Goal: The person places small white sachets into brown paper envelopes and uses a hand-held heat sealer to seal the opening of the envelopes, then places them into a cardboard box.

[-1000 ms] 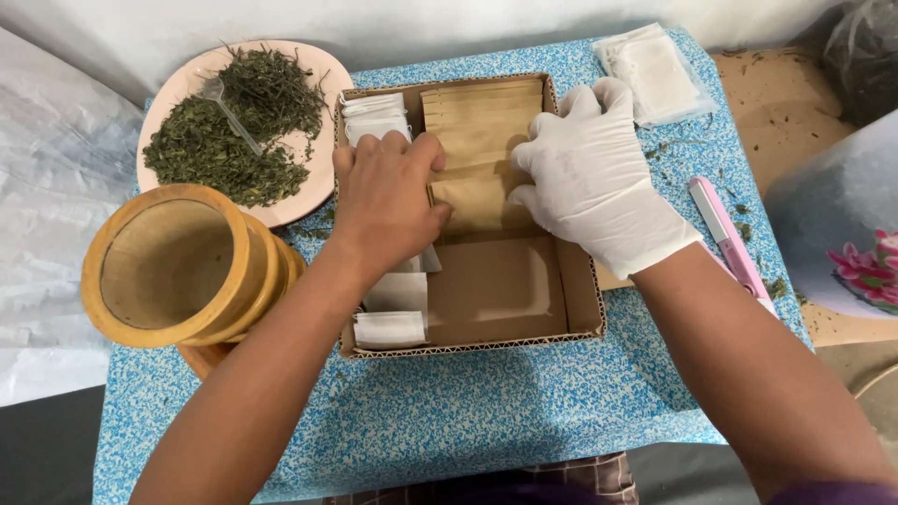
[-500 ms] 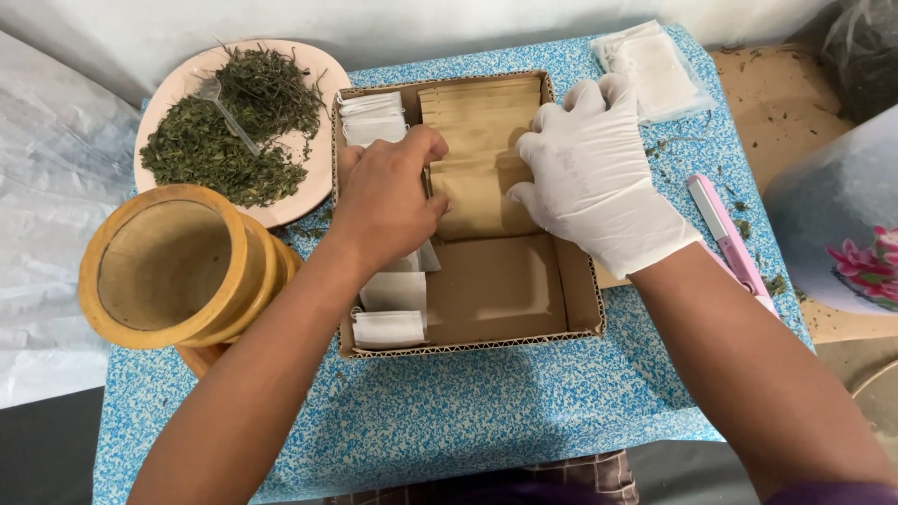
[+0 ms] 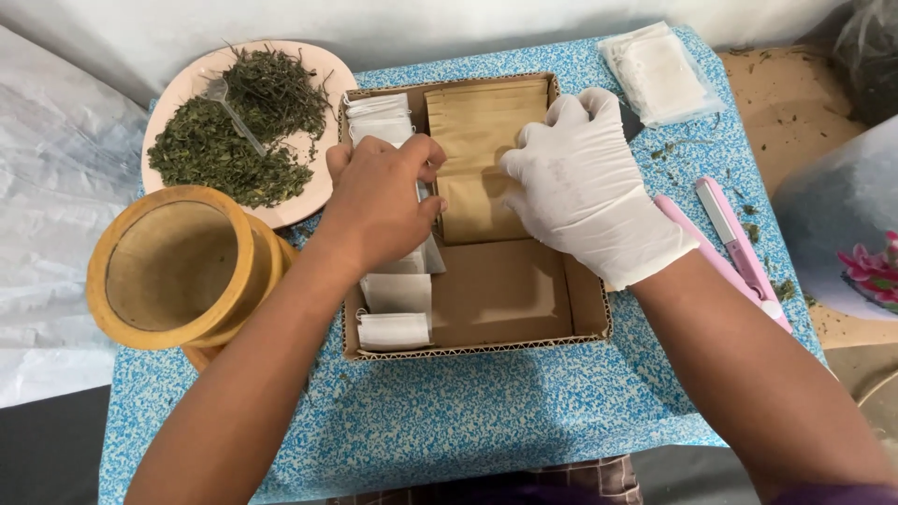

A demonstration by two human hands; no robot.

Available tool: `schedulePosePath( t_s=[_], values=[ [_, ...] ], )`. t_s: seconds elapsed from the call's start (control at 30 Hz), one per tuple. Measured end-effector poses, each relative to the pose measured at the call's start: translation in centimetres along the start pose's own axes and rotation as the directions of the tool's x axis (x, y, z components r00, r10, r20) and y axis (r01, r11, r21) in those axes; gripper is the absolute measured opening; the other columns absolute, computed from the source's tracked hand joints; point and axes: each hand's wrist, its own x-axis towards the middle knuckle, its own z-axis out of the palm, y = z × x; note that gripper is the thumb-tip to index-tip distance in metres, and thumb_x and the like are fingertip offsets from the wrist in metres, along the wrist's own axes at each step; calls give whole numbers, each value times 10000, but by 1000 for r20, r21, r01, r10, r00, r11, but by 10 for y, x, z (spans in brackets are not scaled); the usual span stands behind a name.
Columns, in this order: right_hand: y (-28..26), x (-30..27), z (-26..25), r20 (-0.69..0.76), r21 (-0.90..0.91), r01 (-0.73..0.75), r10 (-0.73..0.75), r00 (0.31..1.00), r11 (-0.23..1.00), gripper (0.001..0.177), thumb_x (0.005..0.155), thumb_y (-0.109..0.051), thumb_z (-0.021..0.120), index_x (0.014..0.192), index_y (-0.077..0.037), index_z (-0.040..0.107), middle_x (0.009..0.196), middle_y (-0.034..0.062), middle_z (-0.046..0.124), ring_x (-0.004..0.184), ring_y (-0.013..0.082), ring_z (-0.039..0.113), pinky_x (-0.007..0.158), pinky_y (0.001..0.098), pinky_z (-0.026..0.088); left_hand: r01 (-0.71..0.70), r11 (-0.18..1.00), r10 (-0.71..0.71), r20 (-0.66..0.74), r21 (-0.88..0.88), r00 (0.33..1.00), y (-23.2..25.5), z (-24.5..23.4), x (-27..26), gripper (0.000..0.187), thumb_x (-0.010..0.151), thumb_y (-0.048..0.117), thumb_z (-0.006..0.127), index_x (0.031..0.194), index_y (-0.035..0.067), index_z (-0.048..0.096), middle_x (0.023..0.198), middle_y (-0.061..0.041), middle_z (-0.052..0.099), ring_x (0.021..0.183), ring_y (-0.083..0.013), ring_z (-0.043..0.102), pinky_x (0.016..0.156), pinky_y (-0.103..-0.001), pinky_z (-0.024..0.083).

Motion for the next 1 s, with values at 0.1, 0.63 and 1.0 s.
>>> schedulePosePath(
  t_s=[0.1, 0.63, 1.0],
  values=[
    [-2, -2, -1, -39, 21, 10, -9, 999, 1000, 157, 792, -423, 653, 784, -267, 675, 723, -90, 607, 835, 267, 568, 869, 451, 370, 11, 1000, -11, 20, -1, 1000, 2, -7, -4, 343, 842, 300, 615, 1177, 236, 588, 1007, 64, 757, 1144, -293, 485, 882, -445, 230],
    [-44, 25, -37, 270, 681, 59, -326, 906, 730, 231, 817, -287, 713, 1000, -416, 769, 1052, -147, 742, 1026, 224, 611, 901, 459, 411, 3, 957, -76, 241, 289, 967, -11, -28, -41, 151, 851, 241, 653, 913, 287, 783, 1017, -32, 629, 1095, -307, 413, 947, -482, 202],
    [-47, 23, -26, 316, 769, -21, -351, 881, 639, 330, 808, -208, 714, 1066, -409, 757, 1231, -169, 705, 1114, 195, 657, 993, 419, 470, -21, 954, -45, 215, 298, 975, -14, -23, -39, 136, 852, 282, 660, 777, 219, 756, 915, -93, 619, 1018, -296, 459, 987, -482, 216]
  ],
)
